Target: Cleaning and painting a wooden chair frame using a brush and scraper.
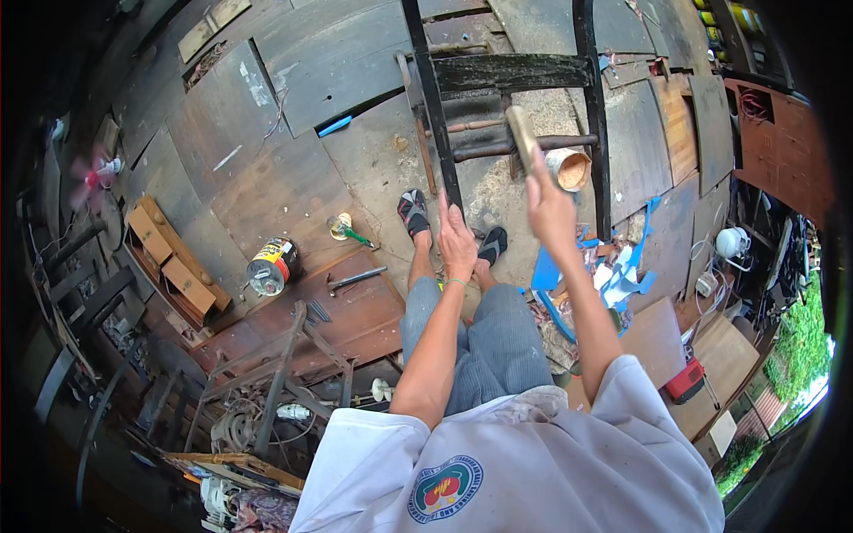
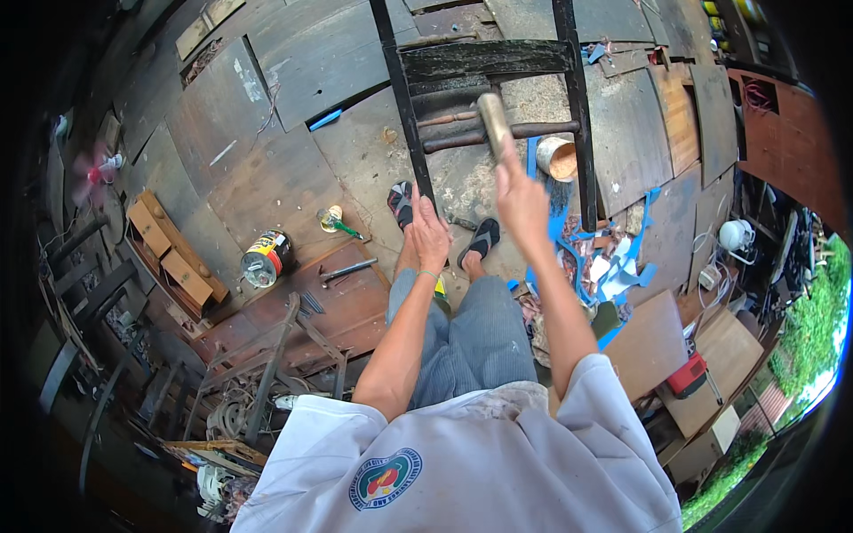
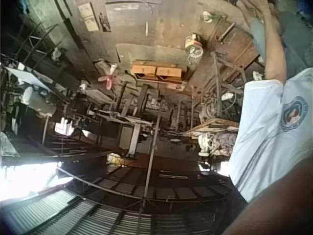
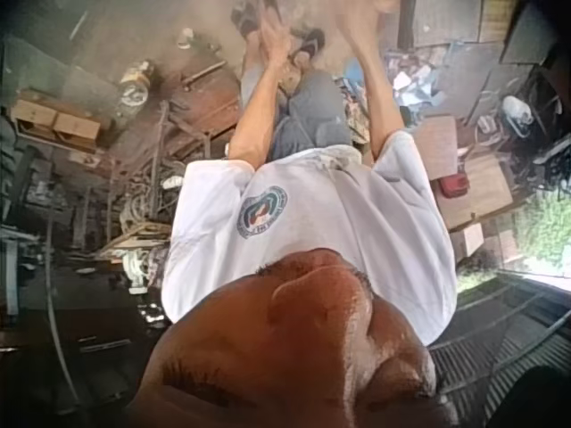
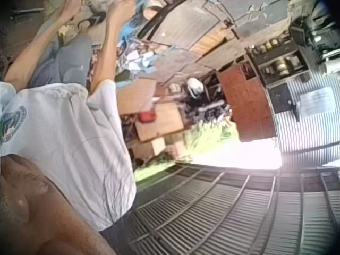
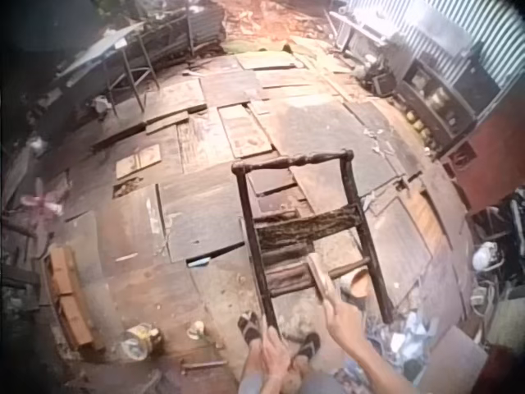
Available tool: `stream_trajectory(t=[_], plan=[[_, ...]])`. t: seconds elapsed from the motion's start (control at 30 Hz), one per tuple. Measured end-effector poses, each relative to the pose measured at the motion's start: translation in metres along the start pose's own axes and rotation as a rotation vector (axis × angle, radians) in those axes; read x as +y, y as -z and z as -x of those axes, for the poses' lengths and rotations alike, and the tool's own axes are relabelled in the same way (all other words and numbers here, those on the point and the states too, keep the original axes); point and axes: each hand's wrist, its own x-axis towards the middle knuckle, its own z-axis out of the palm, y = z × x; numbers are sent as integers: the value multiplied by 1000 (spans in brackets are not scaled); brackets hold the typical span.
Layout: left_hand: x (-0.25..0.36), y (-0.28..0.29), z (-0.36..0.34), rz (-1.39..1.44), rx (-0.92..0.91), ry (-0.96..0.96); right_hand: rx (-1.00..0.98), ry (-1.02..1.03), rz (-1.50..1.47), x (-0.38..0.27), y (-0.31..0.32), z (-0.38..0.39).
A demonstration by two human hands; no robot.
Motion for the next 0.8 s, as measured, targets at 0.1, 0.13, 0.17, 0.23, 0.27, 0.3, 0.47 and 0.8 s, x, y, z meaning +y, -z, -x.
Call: stream_trajectory(t=[0.1, 0.13, 0.17, 0.23, 0.27, 0.3, 0.47, 0.8], plan=[[25, 5, 15, 148, -126, 212, 18, -82, 39, 13, 32, -43], [26, 0, 4, 109, -119, 193, 76, -56, 69, 10, 24, -45], [27, -6, -8, 70, -110, 174, 133, -32, 99, 7, 15, -42], [1, -1, -11, 13, 52, -39, 52, -52, -17, -27, 23, -13], [-2, 2, -9, -20, 62, -40, -21, -40, 18, -33, 27, -1], [-2, 1, -6, -45, 66, -38, -93, -30, 61, -34, 32, 5], [5, 2, -9, 27, -29, 48, -107, -8, 204, 7, 24, -103], [8, 3, 19, 67, -24, 49, -147, 133, 171, 25, 36, -101]])
